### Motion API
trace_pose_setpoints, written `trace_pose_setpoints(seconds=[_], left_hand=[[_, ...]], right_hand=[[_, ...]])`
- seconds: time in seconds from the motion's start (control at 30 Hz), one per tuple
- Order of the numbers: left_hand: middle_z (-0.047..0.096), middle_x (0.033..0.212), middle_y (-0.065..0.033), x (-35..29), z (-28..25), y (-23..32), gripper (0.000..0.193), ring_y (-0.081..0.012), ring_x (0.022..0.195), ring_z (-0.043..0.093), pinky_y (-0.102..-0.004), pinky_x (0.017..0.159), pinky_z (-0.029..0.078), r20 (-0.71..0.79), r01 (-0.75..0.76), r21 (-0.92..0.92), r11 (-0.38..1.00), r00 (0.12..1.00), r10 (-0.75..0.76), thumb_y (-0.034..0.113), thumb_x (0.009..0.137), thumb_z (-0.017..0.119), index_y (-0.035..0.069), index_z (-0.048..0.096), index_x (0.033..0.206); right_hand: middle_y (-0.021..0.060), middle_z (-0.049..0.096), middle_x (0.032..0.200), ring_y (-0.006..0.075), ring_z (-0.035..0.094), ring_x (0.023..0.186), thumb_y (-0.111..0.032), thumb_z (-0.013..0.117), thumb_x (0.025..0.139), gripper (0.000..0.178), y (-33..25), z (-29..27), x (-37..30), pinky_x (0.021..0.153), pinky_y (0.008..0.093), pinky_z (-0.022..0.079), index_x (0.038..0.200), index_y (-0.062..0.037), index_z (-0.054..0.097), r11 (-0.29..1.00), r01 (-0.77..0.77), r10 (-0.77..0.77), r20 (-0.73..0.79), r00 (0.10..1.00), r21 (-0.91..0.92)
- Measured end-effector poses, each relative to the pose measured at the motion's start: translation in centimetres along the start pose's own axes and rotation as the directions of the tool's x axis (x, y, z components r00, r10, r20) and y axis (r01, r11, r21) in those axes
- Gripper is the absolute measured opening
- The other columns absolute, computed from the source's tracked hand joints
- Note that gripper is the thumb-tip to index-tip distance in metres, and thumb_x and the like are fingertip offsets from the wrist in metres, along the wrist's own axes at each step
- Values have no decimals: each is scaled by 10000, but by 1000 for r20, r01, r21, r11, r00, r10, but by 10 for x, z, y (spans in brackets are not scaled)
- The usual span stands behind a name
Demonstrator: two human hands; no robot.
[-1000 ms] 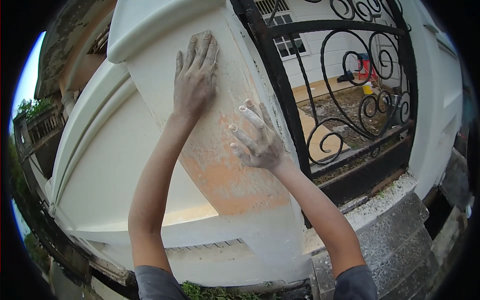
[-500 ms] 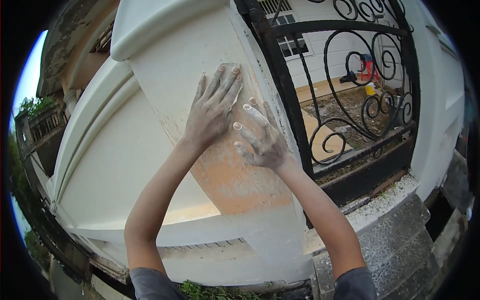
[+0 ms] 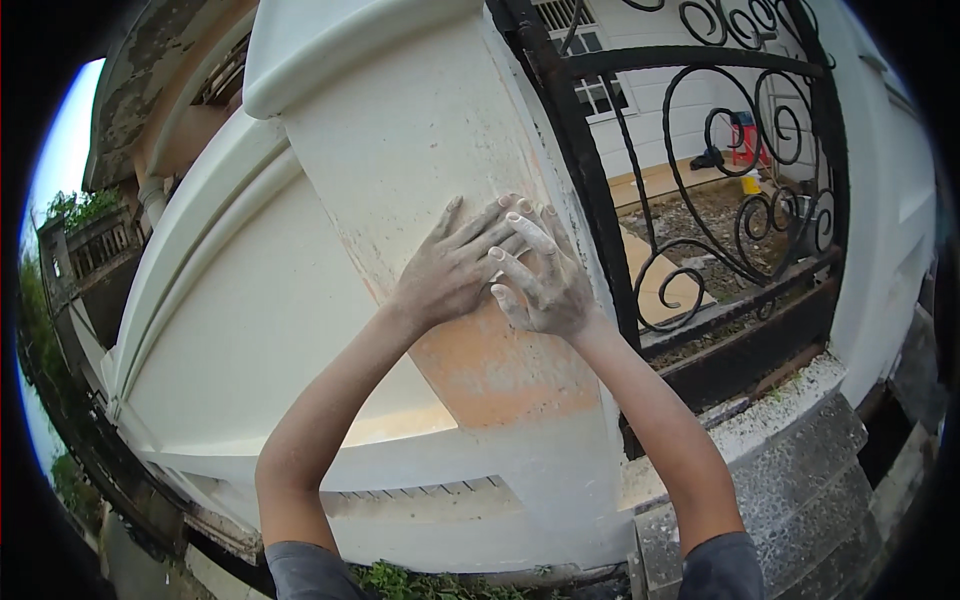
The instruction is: The person sands a white wall with sandpaper.
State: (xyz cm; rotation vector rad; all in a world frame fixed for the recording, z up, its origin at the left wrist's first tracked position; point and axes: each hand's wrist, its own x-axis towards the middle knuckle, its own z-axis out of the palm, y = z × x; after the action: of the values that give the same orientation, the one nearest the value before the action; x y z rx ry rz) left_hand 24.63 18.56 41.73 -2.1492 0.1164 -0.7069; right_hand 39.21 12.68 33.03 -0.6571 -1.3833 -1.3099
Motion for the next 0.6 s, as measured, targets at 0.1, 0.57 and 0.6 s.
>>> trace_pose_setpoints(seconds=[0.1,0.57,0.6], left_hand=[[257,1508,-14,30,-39,-49,576,-221,1389,230,-501,1136,178,-168,200,270,942,973,-159,175,840,499,177,369,1401],[338,1470,-8,38,-12,-16,554,-219,1368,284,-537,1115,189,-218,167,101,981,966,-142,141,815,508,148,428,1363],[330,1474,-9,51,-25,-40,549,-220,1369,282,-537,1112,192,-328,271,186,944,923,-200,121,819,496,145,428,1364]], right_hand=[[154,351,1359,378,329,1322,-320,579,853,456,-6,1,0,1101,559,236,1287,-238,468,1000,12,-13,24,1000,28],[181,338,1355,420,346,1298,-429,549,871,524,3,-1,-3,1091,570,239,1339,-252,392,999,-17,23,-136,990,47],[181,341,1351,412,355,1296,-442,554,865,524,1,2,-3,1091,570,239,1330,-255,399,999,-26,33,-141,990,48]])
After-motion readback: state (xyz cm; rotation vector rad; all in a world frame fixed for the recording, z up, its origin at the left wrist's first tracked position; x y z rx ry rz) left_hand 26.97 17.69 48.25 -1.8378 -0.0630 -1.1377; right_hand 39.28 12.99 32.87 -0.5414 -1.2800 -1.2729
